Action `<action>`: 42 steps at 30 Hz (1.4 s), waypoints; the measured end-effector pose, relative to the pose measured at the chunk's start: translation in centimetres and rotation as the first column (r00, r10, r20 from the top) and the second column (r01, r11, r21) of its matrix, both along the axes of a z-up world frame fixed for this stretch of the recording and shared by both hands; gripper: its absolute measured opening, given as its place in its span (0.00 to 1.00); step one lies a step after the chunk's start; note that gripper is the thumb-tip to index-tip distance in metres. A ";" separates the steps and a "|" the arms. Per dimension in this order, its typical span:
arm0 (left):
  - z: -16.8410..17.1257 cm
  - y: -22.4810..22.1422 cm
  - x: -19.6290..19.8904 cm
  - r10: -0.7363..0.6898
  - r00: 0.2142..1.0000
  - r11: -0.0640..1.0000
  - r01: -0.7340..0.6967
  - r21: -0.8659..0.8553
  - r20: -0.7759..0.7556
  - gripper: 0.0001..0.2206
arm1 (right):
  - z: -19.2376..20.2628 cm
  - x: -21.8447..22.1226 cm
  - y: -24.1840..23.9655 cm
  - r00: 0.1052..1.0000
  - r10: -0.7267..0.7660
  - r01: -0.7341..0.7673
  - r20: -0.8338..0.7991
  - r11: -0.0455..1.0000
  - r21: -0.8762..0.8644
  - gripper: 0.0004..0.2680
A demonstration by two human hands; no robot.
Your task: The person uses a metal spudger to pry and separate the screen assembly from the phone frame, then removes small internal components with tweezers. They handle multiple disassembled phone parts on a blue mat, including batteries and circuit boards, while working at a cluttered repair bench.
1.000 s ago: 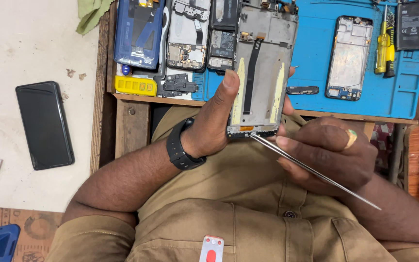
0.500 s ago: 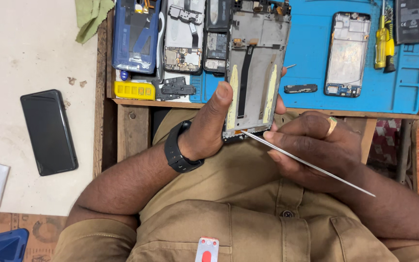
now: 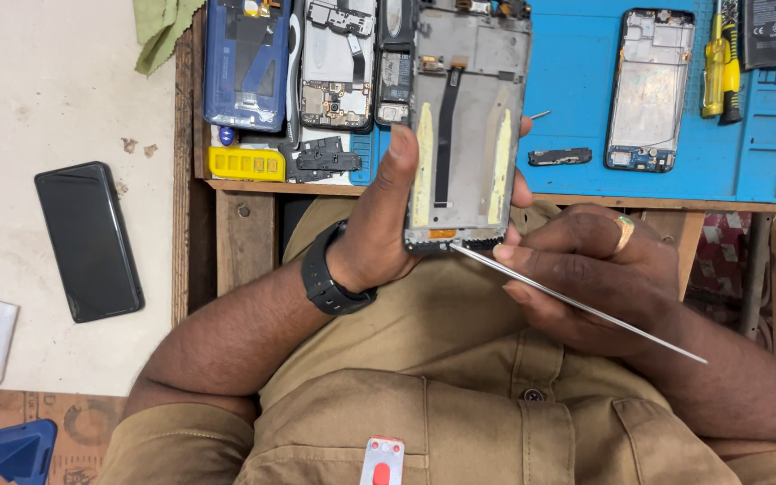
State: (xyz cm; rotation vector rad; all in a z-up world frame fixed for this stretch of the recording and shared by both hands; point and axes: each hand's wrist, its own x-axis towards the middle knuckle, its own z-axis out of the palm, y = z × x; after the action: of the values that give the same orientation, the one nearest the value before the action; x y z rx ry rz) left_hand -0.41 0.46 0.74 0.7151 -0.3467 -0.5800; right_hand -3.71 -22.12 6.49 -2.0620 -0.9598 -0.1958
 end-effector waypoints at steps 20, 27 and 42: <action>0.0 -0.2 0.3 0.066 0.995 0.992 -0.073 -0.102 -0.077 0.51 | -0.2 0.3 -0.7 0.996 -0.025 0.011 0.091 0.990 0.142 0.10; -0.4 0.4 0.2 -0.028 0.999 0.984 0.021 -0.177 -0.036 0.49 | -1.9 -0.2 -2.8 0.992 -0.096 0.076 0.086 0.973 0.217 0.08; 0.9 0.0 -0.1 0.074 0.991 0.997 -0.075 0.006 0.109 0.50 | -2.1 0.6 -0.9 0.990 0.017 -0.052 0.143 0.969 0.241 0.07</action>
State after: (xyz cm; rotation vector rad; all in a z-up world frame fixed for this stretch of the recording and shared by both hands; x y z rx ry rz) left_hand -0.49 0.51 1.67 0.7676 -0.4172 -0.4735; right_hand -3.12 -23.00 4.39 -1.8222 -1.0027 -0.4244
